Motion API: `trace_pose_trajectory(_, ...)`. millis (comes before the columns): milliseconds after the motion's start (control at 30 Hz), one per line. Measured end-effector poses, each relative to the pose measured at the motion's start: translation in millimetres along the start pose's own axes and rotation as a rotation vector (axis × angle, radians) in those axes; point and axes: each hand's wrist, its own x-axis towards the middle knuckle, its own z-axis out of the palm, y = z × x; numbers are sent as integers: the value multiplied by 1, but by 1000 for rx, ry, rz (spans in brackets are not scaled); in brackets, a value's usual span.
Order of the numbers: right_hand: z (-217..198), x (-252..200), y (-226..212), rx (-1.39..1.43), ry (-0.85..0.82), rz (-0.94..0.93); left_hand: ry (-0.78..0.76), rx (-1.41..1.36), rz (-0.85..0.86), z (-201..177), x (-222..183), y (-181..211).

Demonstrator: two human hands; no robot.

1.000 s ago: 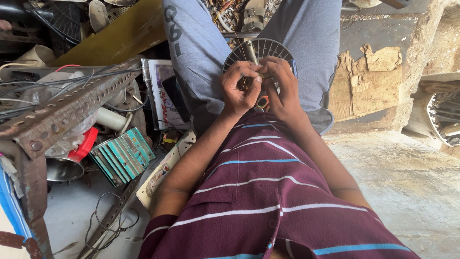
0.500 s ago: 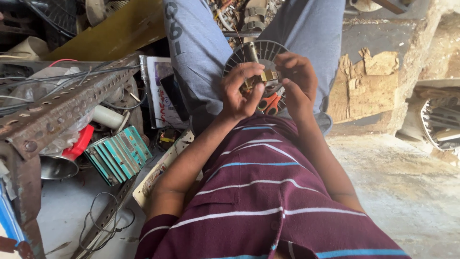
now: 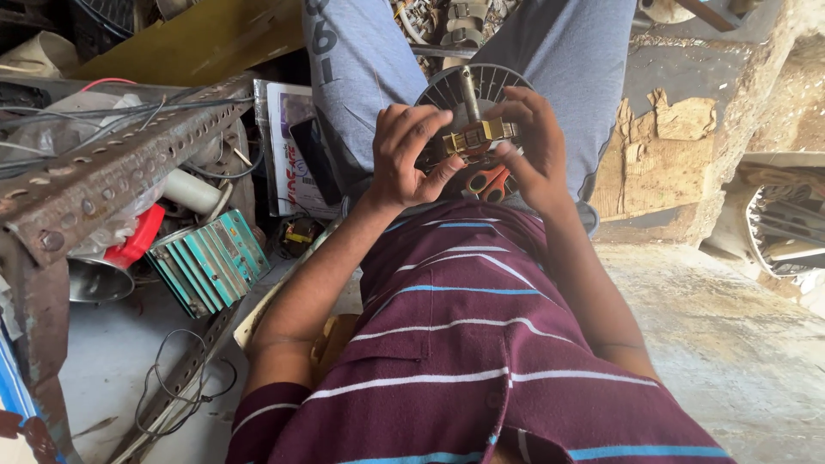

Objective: The person sits cross-legged on the floor and uses a screwdriver to adjust and tighten screws on a small electric motor rotor. They repeatedly rotate the rotor and manipulate the copper windings and commutator segments while seated.

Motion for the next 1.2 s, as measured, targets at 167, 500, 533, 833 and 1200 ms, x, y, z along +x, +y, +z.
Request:
trace_pose_trajectory(167,-1,-4,19,144,65,106,138,-125,-45,19,-15,7)
trace_pose_trajectory(500,6,-14,39,49,192,68,150,142,81,29,-22,10)
trace_pose_trajectory(533,7,-13,38,91,209,81,145,130,79,30,-22,11)
trace_pose_trajectory(833,15,-13,24,335,301,49,155,137,130,29,-24,14)
trace_pose_trajectory(1200,12,-18,-27,-853,-117,-518,-138,250,522,4,-38,35)
